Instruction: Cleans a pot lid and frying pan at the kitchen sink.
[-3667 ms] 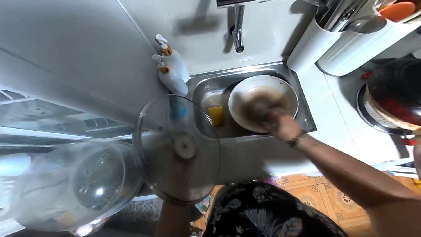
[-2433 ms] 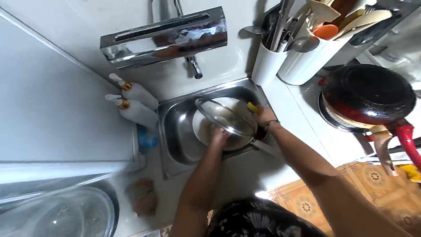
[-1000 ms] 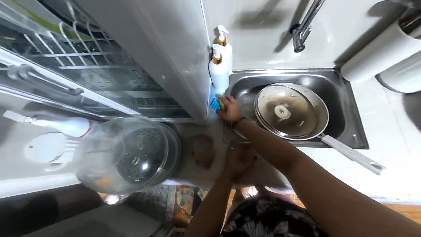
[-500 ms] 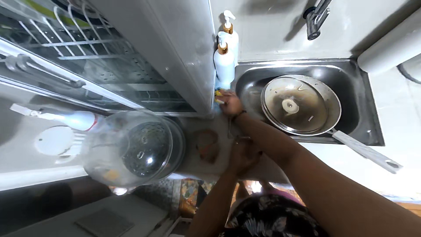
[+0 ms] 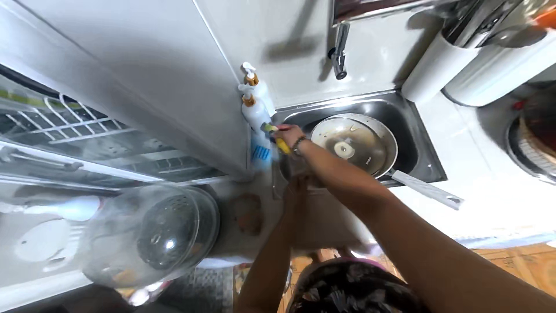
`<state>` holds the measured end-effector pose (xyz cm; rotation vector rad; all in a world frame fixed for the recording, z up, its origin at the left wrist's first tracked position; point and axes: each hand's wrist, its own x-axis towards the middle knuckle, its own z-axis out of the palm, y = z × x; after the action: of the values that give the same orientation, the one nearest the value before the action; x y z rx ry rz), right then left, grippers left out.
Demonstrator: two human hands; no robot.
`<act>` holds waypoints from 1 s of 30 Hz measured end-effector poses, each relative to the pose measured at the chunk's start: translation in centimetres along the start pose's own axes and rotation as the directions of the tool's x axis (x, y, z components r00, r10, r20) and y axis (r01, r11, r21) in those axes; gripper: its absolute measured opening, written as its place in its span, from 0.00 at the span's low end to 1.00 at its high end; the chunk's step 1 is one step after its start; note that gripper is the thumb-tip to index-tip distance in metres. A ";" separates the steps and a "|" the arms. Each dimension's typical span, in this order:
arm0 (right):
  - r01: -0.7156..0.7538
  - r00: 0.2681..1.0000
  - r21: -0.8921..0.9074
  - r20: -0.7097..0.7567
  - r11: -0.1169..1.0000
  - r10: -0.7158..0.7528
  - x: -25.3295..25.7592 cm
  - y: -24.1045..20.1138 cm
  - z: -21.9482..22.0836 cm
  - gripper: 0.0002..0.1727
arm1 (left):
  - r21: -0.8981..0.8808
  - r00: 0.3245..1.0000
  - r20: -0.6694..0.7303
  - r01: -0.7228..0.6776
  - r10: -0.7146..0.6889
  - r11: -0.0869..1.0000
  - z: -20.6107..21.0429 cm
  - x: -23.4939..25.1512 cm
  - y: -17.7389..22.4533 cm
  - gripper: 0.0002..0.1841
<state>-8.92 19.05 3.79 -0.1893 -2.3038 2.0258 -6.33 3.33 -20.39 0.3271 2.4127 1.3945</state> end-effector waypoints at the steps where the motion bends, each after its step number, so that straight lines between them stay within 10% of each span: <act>1: -0.020 1.000 0.060 0.019 0.998 0.019 1.6 3.0 -1.7 0.21 | -0.106 1.000 0.020 0.022 -0.020 0.994 1.1 1.2 1.5 0.20; 6: -0.366 0.930 -0.270 -0.077 0.890 0.359 -0.2 9.5 -10.6 0.19 | -0.402 0.984 -0.117 0.075 -0.133 0.913 7.4 6.6 5.1 0.24; 9: -0.035 0.999 -0.578 -0.003 0.815 0.040 -1.9 24.7 -9.5 0.23 | -0.278 0.934 -0.348 -0.015 -0.086 0.960 10.0 7.7 7.0 0.20; 12: 0.075 0.902 -0.766 0.325 0.638 0.285 -5.5 24.7 -12.1 0.29 | -0.227 0.932 -0.342 0.043 -0.121 0.973 10.3 8.6 7.6 0.34; 17: -0.128 0.967 -0.964 -0.069 0.231 0.246 -2.0 30.8 -23.0 0.36 | -0.007 0.949 -0.221 0.231 -0.226 0.973 11.7 12.7 -1.2 0.27; 20: -0.239 0.968 -0.921 -0.250 0.308 0.003 4.6 31.0 -18.8 0.42 | -0.024 0.972 -0.183 0.145 -0.147 0.989 12.2 12.9 -1.1 0.39; 24: -0.004 0.999 -0.857 -0.030 0.516 -0.043 5.7 26.3 -11.4 0.33 | -0.015 0.985 -0.172 -0.021 0.018 1.000 11.6 14.6 0.8 0.36; 27: 0.106 0.992 -0.848 0.125 0.519 0.002 4.0 28.2 -12.4 0.27 | 0.072 0.991 -0.118 -0.051 0.060 0.996 10.0 15.4 2.8 0.24; 30: -0.073 0.995 -0.801 -0.019 0.595 0.097 1.2 27.5 -17.3 0.25 | 0.177 0.993 -0.113 0.006 0.015 0.984 8.9 14.7 6.1 0.23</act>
<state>-6.54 39.61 -21.30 -0.3124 -3.0965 0.8221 -16.09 18.66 -21.74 0.3036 2.6386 1.2329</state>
